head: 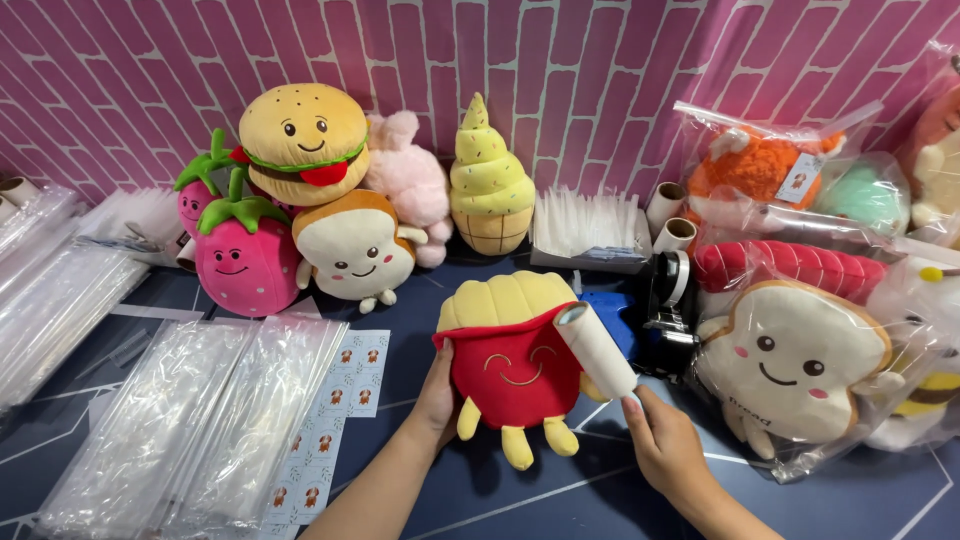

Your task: Using a lint roller to clean a plush toy shaped like french fries on a workshop table.

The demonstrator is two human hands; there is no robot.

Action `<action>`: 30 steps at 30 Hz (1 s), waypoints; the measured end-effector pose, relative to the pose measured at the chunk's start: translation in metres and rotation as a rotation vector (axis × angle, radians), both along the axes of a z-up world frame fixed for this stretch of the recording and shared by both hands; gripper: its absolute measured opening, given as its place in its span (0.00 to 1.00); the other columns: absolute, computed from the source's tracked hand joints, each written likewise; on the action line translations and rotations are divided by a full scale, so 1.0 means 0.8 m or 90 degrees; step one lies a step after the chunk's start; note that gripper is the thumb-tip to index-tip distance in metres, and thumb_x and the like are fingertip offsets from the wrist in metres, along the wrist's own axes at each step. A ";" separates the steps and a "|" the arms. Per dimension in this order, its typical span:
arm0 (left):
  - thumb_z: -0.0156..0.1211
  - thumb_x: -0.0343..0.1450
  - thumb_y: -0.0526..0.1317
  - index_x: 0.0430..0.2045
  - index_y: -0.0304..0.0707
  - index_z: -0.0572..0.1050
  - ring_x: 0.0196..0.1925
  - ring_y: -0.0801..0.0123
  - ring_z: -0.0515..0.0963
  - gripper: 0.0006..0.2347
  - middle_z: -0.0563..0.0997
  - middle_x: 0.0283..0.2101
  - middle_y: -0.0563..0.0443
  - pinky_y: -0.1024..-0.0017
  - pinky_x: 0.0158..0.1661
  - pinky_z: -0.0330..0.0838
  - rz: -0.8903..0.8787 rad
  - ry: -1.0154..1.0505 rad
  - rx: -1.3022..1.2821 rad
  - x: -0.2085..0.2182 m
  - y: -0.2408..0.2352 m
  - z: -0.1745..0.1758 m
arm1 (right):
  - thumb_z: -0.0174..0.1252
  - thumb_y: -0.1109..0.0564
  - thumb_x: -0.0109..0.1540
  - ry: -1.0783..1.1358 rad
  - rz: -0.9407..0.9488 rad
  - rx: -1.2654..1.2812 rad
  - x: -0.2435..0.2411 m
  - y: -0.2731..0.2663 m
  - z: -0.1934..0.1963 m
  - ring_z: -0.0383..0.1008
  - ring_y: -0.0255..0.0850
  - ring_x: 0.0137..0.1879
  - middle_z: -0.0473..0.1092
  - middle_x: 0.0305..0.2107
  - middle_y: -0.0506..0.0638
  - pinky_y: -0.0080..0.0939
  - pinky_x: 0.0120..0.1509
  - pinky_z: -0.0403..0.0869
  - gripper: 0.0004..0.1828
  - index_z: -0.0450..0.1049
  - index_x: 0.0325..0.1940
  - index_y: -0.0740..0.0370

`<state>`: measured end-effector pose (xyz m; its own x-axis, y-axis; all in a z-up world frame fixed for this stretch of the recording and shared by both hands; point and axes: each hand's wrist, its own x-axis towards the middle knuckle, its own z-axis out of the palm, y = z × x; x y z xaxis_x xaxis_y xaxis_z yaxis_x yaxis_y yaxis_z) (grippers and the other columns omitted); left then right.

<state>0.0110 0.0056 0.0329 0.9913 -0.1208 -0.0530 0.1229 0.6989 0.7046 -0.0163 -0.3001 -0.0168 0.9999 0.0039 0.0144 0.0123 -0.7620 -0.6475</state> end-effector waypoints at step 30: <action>0.36 0.74 0.55 0.73 0.47 0.50 0.73 0.62 0.64 0.30 0.63 0.74 0.46 0.63 0.70 0.61 0.149 -0.006 0.084 -0.004 -0.015 -0.042 | 0.42 0.38 0.68 -0.123 -0.010 0.182 -0.003 0.000 -0.029 0.62 0.36 0.26 0.64 0.18 0.43 0.38 0.35 0.63 0.24 0.75 0.42 0.57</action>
